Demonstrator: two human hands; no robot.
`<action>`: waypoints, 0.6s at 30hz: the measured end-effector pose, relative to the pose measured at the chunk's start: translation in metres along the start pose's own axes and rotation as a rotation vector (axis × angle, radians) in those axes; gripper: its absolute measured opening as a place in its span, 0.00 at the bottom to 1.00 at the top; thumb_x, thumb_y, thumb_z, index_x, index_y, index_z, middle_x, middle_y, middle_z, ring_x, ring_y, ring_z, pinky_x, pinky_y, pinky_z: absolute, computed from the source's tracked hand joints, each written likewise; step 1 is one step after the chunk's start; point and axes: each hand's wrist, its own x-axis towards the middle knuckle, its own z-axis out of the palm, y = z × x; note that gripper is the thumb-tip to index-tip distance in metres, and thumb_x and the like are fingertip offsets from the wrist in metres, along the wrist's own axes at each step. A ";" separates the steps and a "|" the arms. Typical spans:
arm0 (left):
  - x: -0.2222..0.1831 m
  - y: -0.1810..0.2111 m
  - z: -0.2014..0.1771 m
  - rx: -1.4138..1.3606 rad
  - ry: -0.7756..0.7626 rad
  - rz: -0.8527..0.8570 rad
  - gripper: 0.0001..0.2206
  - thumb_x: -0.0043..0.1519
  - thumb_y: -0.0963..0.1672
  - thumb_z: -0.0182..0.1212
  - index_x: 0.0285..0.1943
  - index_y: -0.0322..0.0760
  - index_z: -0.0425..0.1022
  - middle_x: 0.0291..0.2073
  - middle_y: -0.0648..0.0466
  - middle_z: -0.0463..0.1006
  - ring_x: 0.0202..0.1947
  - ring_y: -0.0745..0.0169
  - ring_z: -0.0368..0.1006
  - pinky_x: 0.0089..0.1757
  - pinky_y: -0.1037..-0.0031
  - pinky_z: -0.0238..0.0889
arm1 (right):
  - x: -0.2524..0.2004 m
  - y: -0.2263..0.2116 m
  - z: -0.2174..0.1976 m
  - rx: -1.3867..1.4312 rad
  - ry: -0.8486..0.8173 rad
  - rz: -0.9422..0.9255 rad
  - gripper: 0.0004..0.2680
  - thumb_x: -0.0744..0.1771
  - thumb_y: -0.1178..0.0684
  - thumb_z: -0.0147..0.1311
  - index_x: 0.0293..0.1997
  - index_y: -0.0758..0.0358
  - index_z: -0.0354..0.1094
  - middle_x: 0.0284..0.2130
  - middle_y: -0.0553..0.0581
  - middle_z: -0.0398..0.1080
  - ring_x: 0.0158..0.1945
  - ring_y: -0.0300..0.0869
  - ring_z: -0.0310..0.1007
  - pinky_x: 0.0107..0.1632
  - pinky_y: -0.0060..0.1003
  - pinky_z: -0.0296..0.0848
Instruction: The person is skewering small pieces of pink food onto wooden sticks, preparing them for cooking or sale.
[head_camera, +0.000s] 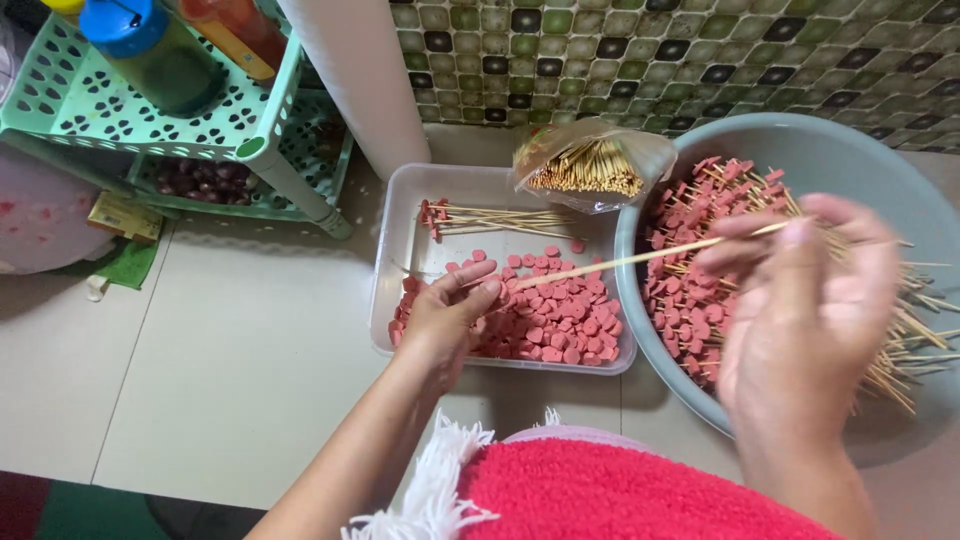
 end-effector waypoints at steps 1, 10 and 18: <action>-0.007 0.004 0.005 -0.120 0.035 -0.081 0.15 0.61 0.37 0.65 0.58 0.36 0.81 0.31 0.52 0.76 0.29 0.66 0.67 0.31 0.77 0.64 | -0.005 -0.002 0.002 0.045 0.003 0.151 0.04 0.76 0.62 0.38 0.57 0.61 0.56 0.41 0.68 0.71 0.39 0.48 0.75 0.43 0.35 0.79; -0.004 0.002 0.005 -0.464 0.037 -0.092 0.16 0.63 0.36 0.61 0.61 0.33 0.75 0.35 0.46 0.79 0.38 0.60 0.78 0.39 0.70 0.76 | -0.023 -0.022 0.006 0.034 -0.170 0.640 0.04 0.70 0.66 0.45 0.47 0.73 0.64 0.42 0.77 0.76 0.43 0.56 0.79 0.51 0.44 0.80; -0.016 0.017 -0.003 -0.254 -0.033 -0.108 0.18 0.64 0.37 0.60 0.64 0.34 0.76 0.37 0.44 0.82 0.36 0.63 0.78 0.33 0.80 0.71 | 0.000 -0.014 -0.039 -0.361 -0.703 0.832 0.11 0.64 0.69 0.58 0.48 0.77 0.85 0.29 0.76 0.88 0.31 0.55 0.86 0.37 0.43 0.84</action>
